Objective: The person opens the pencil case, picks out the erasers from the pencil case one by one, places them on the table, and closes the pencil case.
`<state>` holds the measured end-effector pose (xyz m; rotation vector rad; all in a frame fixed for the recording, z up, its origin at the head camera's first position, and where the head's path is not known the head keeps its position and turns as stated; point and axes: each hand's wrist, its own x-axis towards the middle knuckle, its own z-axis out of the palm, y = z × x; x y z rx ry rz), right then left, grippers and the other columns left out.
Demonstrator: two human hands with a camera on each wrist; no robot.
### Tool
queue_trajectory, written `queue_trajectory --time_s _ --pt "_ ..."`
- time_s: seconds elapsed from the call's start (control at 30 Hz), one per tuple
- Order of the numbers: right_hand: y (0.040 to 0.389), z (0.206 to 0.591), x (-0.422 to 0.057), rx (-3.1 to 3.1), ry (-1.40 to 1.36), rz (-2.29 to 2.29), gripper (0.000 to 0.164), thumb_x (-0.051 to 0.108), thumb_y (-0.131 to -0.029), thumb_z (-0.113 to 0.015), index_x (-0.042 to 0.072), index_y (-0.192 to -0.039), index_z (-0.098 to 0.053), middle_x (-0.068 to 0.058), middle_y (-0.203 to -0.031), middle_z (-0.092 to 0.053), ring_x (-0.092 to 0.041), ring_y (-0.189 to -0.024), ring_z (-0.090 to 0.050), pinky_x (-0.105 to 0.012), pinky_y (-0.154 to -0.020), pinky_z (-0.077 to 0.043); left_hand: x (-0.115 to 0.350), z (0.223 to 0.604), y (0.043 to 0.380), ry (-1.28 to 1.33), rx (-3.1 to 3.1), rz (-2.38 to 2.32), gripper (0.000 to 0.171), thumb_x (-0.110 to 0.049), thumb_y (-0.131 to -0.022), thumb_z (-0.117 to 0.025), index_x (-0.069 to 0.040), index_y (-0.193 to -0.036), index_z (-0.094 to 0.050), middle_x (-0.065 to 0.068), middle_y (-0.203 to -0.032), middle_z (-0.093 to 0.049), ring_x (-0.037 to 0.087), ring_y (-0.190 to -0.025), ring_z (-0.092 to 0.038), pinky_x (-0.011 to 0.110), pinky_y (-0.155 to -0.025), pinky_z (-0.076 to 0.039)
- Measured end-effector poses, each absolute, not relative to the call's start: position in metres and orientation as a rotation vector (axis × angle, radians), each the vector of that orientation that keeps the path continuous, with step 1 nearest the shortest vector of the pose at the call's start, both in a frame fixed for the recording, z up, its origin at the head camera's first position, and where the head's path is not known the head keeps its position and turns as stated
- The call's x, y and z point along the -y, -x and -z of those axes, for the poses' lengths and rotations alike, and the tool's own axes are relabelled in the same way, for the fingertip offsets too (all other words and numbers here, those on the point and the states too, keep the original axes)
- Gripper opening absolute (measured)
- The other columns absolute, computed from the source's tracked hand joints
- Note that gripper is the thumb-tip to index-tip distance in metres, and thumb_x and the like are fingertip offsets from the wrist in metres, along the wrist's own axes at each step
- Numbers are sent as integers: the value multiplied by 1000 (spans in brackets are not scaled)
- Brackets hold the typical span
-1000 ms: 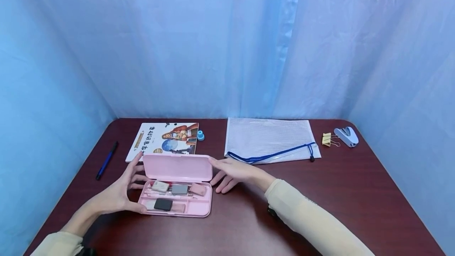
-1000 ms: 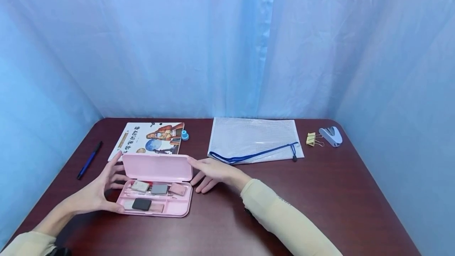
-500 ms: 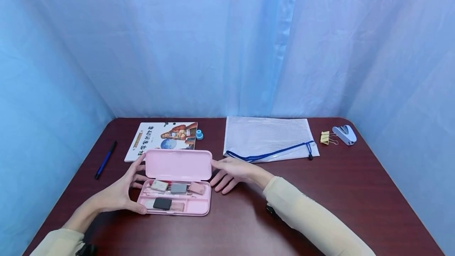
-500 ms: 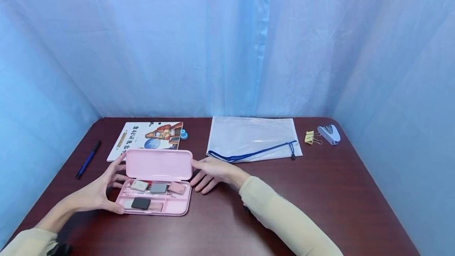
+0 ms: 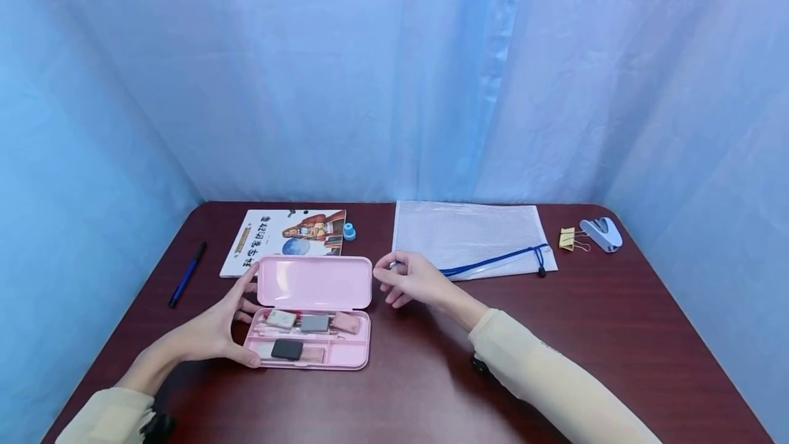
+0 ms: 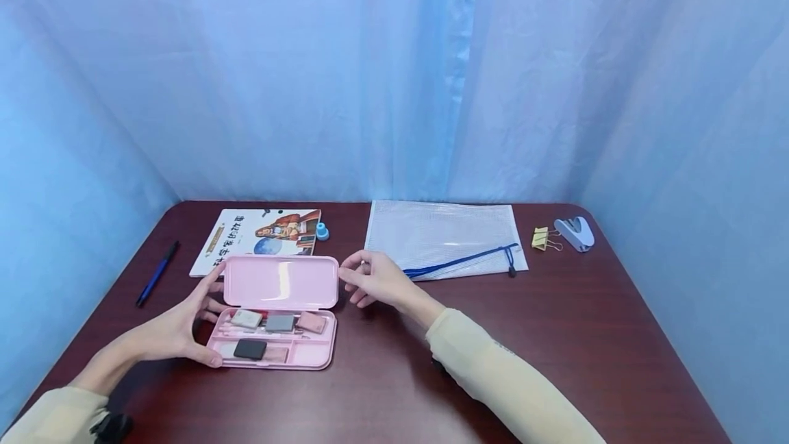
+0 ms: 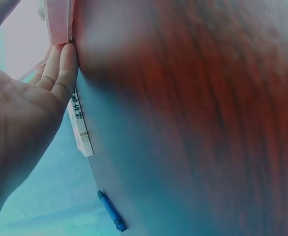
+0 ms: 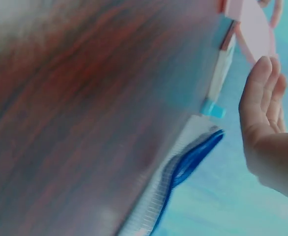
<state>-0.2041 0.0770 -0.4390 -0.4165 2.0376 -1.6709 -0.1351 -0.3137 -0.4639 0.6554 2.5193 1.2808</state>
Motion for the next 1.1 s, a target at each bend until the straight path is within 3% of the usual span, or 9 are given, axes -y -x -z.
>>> queue_trajectory --time_s 0.13,0.3,0.43,0.63,0.87,1.1 --pt "193 431 -78 -2130 711 1586 31 12 -95 -71 -5 -120 -63 -21 -91 -68 -32 -70 -68 -47 -64 -60 314 463 134 -647 -2517 -1282 145 -22 -66 -97 -23 -163 11 22 -147 -29 30 -111 -57 32 -90 -53" --pt "180 429 -73 -2331 992 1338 32 16 -89 -80 -1 -115 -71 1 -87 -68 -13 -68 -66 -31 -63 -57 315 464 135 -653 -2500 -1298 146 -21 -66 -97 -24 -162 12 22 -146 -29 28 -111 -57 31 -90 -53" --pt "175 429 -66 -2400 1115 1181 31 17 -88 -81 1 -114 -73 -3 -93 -70 -3 -68 -63 -22 -65 -53 315 465 136 -643 -2490 -1293 146 -21 -66 -97 -25 -162 14 22 -146 -28 30 -112 -56 31 -90 -53" --pt "173 432 -53 -2432 1182 1033 28 15 -89 -80 5 -115 -75 -4 -100 -71 -7 -73 -63 -20 -69 -52 314 465 137 -645 -2499 -1273 147 -23 -66 -97 -23 -162 14 22 -146 -29 31 -112 -55 31 -90 -52" --pt "172 433 -37 -2480 1207 881 31 21 -87 -83 11 -116 -77 1 -106 -72 -12 -92 -62 -20 -81 -48 316 462 136 -642 -2479 -1296 147 -19 -65 -97 -25 -162 14 23 -145 -29 30 -111 -57 31 -90 -52" --pt "172 439 -34 -2500 1218 801 32 21 -87 -82 11 -117 -76 2 -99 -68 -12 -91 -58 -20 -77 -45 314 465 138 -643 -2481 -1297 148 -19 -65 -97 -24 -162 14 23 -146 -28 32 -112 -56 32 -90 -52"
